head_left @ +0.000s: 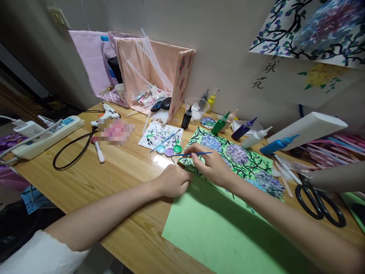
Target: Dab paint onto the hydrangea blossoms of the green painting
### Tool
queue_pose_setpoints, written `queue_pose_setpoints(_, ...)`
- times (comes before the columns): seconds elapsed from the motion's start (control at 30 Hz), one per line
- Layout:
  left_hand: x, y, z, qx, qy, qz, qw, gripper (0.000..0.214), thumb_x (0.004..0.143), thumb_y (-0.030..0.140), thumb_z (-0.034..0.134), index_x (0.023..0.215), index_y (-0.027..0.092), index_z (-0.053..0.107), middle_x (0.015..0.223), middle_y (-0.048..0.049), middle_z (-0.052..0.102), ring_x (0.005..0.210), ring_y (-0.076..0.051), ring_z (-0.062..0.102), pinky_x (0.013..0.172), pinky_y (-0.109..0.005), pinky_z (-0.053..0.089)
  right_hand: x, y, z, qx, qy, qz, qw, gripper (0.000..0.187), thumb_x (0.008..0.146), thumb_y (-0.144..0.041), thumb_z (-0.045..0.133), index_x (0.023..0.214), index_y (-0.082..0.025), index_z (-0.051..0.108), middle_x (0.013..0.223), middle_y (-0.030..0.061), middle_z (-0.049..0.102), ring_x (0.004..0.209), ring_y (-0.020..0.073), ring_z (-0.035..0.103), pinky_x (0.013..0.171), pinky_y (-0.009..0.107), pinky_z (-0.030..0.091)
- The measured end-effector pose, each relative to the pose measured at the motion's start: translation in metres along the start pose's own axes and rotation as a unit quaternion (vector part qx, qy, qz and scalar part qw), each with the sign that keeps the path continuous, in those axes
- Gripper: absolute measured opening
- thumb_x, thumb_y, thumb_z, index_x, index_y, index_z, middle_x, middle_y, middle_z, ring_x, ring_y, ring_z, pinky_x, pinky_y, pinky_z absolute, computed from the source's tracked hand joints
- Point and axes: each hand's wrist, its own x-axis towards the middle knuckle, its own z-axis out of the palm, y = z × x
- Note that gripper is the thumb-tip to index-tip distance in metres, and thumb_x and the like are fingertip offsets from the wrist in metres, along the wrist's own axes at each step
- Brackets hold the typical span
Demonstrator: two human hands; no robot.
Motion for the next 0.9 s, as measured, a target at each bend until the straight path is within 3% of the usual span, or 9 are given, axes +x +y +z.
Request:
queue_pose_setpoints(0.3, 0.0003, -0.0006, 0.0007, -0.008, 0.001, 0.006, 1.0, 0.017, 0.071, 0.013, 0.041, 0.063, 0.018, 0.055, 0.062, -0.0012, 0.061, 0.056, -0.015, 0.051, 0.052, -0.026, 0.028, 0.0051, 0.0024, -0.0043, 0.004, 0.038, -0.009, 0.999, 0.015, 0.083, -0.013, 0.039, 0.089, -0.019, 0.052, 0.083, 0.0017, 0.059, 0.071, 0.0134, 0.054, 0.063, 0.024, 0.038)
queue_pose_setpoints(0.9, 0.0003, -0.0003, 0.0005, -0.008, 0.002, -0.003, 1.0, 0.016, 0.07, 0.014, 0.042, 0.062, 0.018, 0.054, 0.061, -0.0009, 0.06, 0.057, -0.015, 0.053, 0.052, -0.027, 0.029, 0.0069, 0.0038, -0.0063, -0.024, 0.018, -0.035, 0.999, 0.017, 0.08, -0.01, 0.04, 0.087, -0.018, 0.053, 0.081, 0.0022, 0.058, 0.072, 0.0138, 0.052, 0.065, 0.026, 0.038)
